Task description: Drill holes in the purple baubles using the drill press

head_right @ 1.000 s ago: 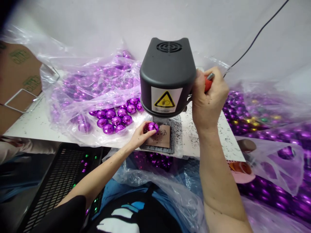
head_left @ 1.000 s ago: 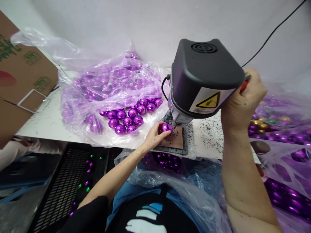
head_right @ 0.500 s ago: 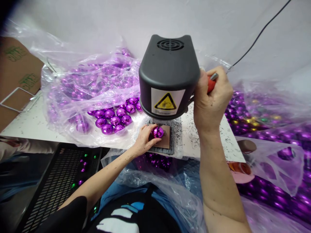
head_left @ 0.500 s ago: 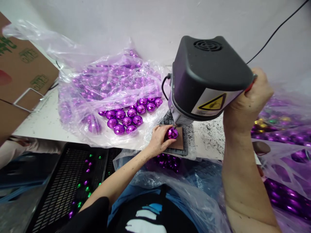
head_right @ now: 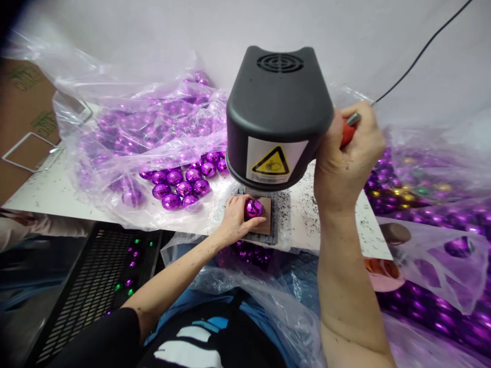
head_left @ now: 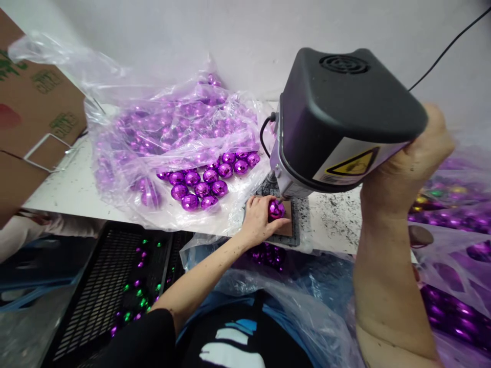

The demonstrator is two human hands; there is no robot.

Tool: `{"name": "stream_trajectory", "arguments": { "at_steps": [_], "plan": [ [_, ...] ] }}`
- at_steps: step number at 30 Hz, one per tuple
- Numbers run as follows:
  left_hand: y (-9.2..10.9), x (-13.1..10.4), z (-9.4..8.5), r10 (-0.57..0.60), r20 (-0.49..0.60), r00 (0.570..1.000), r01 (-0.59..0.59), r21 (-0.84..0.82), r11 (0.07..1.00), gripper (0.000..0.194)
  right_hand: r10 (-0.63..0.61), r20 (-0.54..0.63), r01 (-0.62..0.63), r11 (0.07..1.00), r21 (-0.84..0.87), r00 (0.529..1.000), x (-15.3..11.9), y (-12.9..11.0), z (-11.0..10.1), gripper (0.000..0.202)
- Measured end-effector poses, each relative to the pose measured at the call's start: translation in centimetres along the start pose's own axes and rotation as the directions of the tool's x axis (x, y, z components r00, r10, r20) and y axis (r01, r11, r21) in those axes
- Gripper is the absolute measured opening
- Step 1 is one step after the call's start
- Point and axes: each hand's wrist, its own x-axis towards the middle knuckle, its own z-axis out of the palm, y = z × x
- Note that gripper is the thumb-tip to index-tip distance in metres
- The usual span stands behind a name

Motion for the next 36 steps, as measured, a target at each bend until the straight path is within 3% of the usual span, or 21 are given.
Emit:
{"name": "stream_trajectory", "arguments": {
  "at_steps": [5, 9, 13, 18, 23, 27, 36],
  "plan": [
    [0.0, -0.2, 1.2, 0.034, -0.087, 0.996, -0.028, 0.067, 0.997, 0.046, -0.020, 0.009, 0.021, 0.998, -0.056, 1.000, -0.1, -0.2, -0.3, 0.049],
    [-0.2, -0.3, 1.3, 0.054, -0.092, 0.994, -0.047, 0.068, 0.997, 0.042, -0.122, -0.058, 0.117, 0.990, -0.083, 0.991, -1.6, -1.3, -0.8, 0.052],
    [-0.3, -0.3, 1.3, 0.068, -0.089, 0.994, -0.061, 0.077, 0.995, 0.041, -0.228, -0.139, 0.210, 0.968, -0.134, 0.964, -4.7, -1.2, -1.9, 0.038],
    [-0.4, -0.3, 1.3, 0.076, -0.083, 0.994, -0.070, 0.074, 0.995, 0.042, -0.264, -0.082, 0.258, 0.963, -0.074, 0.961, -8.0, 0.7, -3.2, 0.018],
    [-0.4, -0.3, 1.3, 0.065, -0.080, 0.995, -0.060, 0.071, 0.996, 0.041, -0.320, -0.083, 0.319, 0.947, -0.022, 0.944, -9.0, 0.9, -3.1, 0.006],
    [-0.4, -0.3, 1.4, 0.065, -0.085, 0.994, -0.060, 0.068, 0.996, 0.042, -0.373, -0.079, 0.375, 0.927, 0.014, 0.924, -9.5, 0.8, -2.8, 0.010],
    [-0.1, -0.3, 1.0, 0.054, -0.086, 0.995, -0.047, 0.072, 0.996, 0.041, -0.251, -0.114, 0.257, 0.965, 0.044, 0.961, -11.6, 2.3, -2.0, 0.016]
  ]
}}
